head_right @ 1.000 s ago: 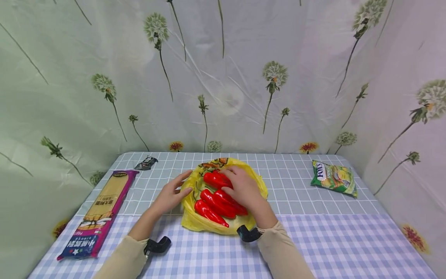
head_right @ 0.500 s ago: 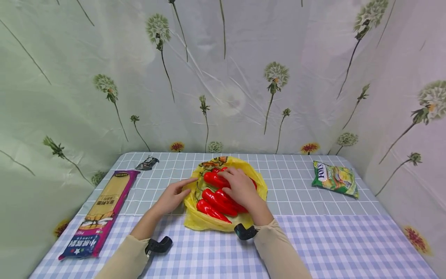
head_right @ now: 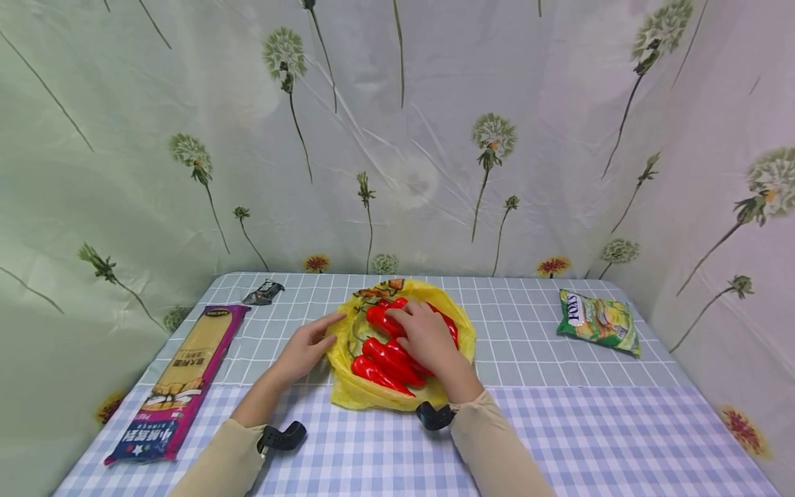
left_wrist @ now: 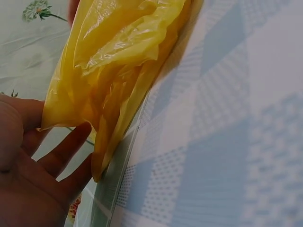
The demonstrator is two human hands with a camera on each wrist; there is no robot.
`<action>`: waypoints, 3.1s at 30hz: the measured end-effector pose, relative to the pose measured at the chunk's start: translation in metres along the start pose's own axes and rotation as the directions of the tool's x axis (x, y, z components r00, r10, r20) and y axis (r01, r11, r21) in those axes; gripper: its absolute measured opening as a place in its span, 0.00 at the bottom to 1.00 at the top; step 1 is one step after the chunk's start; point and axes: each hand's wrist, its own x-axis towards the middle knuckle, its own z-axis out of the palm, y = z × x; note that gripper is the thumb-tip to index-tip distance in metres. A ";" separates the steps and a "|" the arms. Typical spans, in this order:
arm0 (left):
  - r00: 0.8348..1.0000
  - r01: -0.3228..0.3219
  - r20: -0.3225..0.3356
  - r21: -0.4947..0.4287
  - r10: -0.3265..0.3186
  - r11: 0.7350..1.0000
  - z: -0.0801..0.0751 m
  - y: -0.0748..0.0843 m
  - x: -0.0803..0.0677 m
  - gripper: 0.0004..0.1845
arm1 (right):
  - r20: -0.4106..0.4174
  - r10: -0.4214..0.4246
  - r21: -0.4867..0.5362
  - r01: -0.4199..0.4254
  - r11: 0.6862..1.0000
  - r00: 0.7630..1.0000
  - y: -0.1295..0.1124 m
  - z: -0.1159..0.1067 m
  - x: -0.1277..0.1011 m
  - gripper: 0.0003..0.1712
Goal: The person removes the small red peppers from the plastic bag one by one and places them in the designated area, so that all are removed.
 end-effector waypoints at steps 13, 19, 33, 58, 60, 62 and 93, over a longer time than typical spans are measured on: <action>1.000 -0.016 0.006 -0.098 0.017 0.995 0.003 -0.007 0.001 0.25 | -0.077 -0.029 0.015 0.030 0.999 0.997 0.004 -0.006 -0.012 0.29; 0.999 -0.046 0.013 -0.152 0.049 0.987 0.007 -0.009 0.000 0.24 | -0.095 -0.027 0.083 0.035 0.996 0.995 0.015 -0.015 -0.017 0.27; 0.990 -0.115 0.060 -0.183 0.128 0.976 0.008 -0.019 -0.005 0.25 | -0.219 0.006 0.186 0.036 0.982 0.976 0.044 -0.047 -0.024 0.28; 0.995 -0.050 0.071 -0.264 0.071 0.963 0.009 -0.019 -0.003 0.25 | -0.241 0.313 0.409 -0.196 0.891 0.919 0.110 -0.046 -0.036 0.26; 0.995 -0.046 0.070 -0.267 0.067 0.963 0.008 -0.019 -0.004 0.25 | -0.223 0.344 0.422 -0.228 0.878 0.912 0.113 -0.045 -0.036 0.25; 0.995 -0.047 0.067 -0.269 0.067 0.962 0.008 -0.018 -0.004 0.25 | -0.210 0.372 0.430 -0.257 0.866 0.904 0.116 -0.043 -0.036 0.25; 0.997 -0.016 0.068 -0.242 0.034 0.970 0.010 -0.022 -0.003 0.25 | -0.073 0.593 0.481 -0.493 0.725 0.802 0.147 -0.007 -0.042 0.26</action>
